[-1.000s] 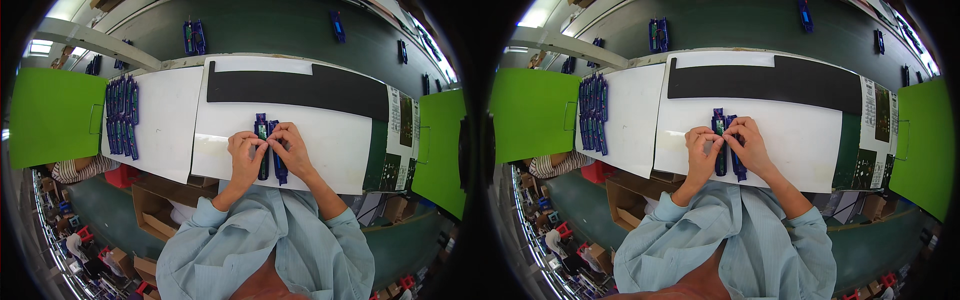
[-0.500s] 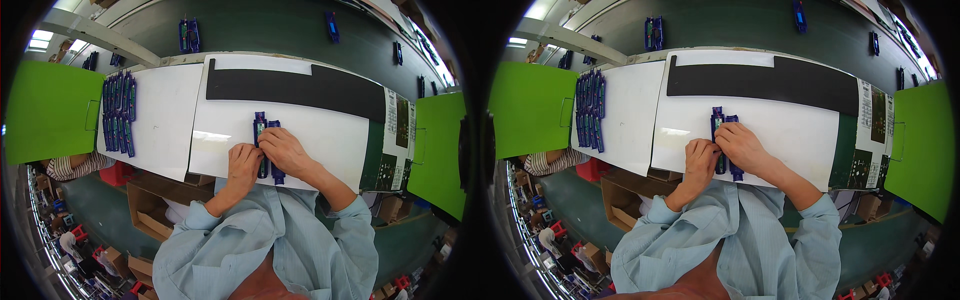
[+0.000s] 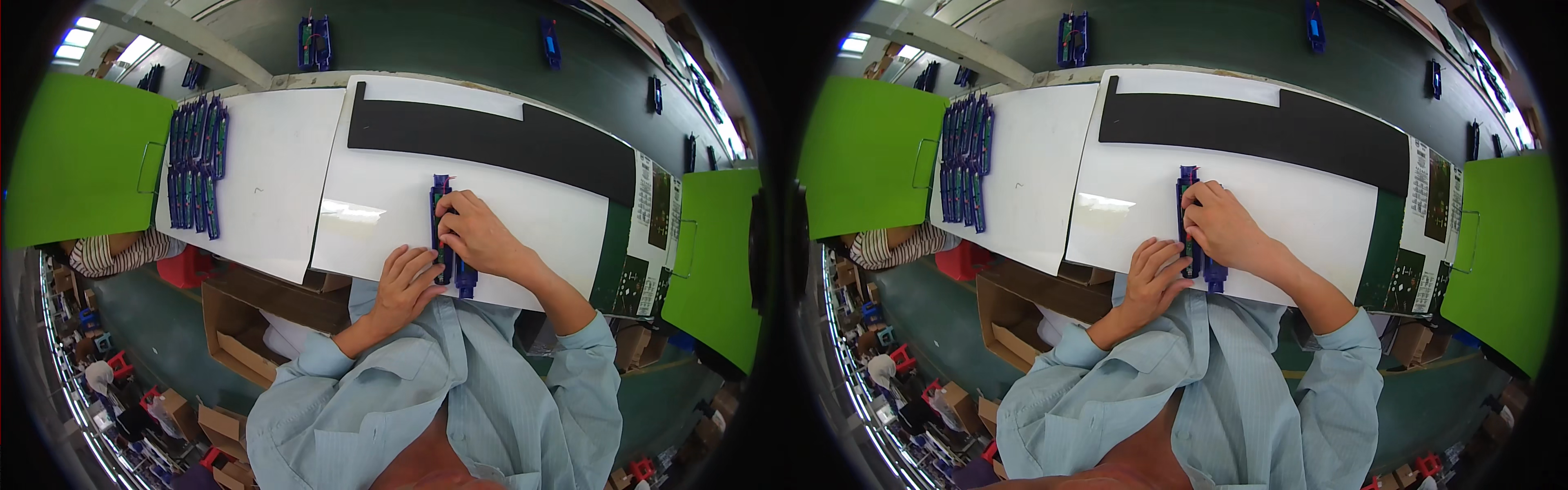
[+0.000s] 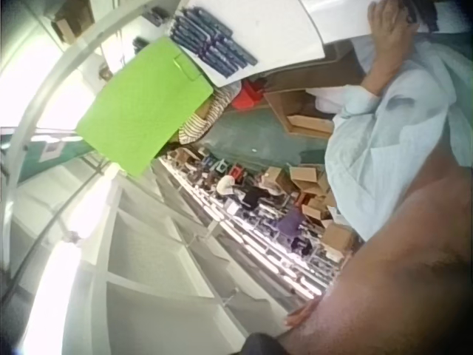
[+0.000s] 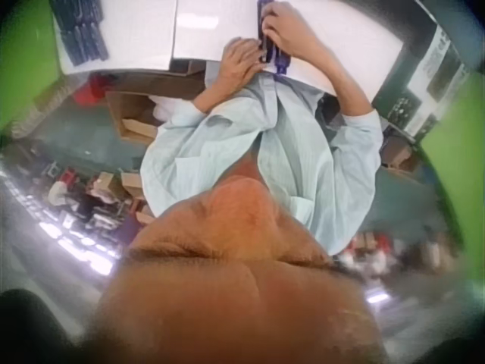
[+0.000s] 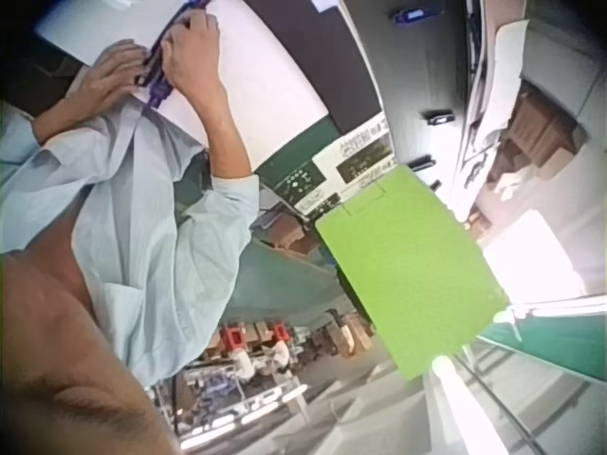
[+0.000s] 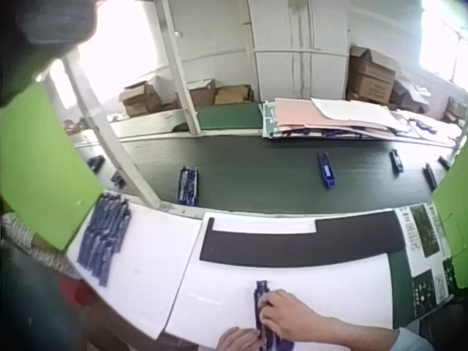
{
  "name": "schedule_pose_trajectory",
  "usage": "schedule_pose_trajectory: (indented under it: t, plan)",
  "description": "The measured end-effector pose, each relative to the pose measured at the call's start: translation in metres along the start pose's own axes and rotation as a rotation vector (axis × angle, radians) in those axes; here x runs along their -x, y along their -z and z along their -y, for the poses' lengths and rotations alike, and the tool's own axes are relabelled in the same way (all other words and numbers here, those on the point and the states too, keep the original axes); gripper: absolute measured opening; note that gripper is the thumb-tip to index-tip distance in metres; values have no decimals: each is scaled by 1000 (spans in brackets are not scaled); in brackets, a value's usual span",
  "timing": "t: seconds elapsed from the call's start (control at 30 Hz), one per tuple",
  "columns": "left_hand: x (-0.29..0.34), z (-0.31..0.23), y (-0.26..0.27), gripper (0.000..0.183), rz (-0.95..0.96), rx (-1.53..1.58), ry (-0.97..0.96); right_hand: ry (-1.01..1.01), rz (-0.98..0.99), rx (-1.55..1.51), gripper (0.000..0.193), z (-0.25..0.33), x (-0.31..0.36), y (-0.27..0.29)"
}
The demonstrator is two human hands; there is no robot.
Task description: The person repeatedly picks up small blue and green electronic modules from a table, aligns them, and presses them together. They then place the assembled units onto a black mat on the table. The process is repeated for multiple units throughout the clip.
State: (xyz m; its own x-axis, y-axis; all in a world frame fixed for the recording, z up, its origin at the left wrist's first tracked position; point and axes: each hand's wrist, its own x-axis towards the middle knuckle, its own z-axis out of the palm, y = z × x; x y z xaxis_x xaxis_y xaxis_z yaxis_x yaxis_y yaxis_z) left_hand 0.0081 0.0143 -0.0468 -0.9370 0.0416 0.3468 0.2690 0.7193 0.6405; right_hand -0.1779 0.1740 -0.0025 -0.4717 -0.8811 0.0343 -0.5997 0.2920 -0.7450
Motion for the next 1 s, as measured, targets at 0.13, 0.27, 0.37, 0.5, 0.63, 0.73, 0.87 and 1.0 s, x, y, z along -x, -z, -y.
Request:
schedule_pose_trajectory:
  t: [0.13,0.27,0.37,0.5,0.63,0.73,0.87,1.0]
  plan:
    - [-1,0,-2,42,13,-38,-23,-3,28,30,5,-1,-1,0]
    - [-1,2,-4,39,-4,-6,-25,-13,23,66,6,-1,-3,-3]
    - [-1,3,-5,39,-13,17,-26,-11,20,73,6,-1,-2,-4]
    - [-3,3,-4,40,-18,16,-32,-19,33,34,7,-1,-4,-1]
    - [0,3,-4,41,-8,18,-12,-20,48,39,6,-1,-5,-1]
    - [1,5,-5,41,-5,24,-8,-6,25,44,4,1,-5,-1]
    - [0,6,-5,42,-4,25,-8,0,-10,27,6,2,-1,-5]
    - [0,5,-5,43,-3,13,0,51,-39,78,6,4,3,-9]
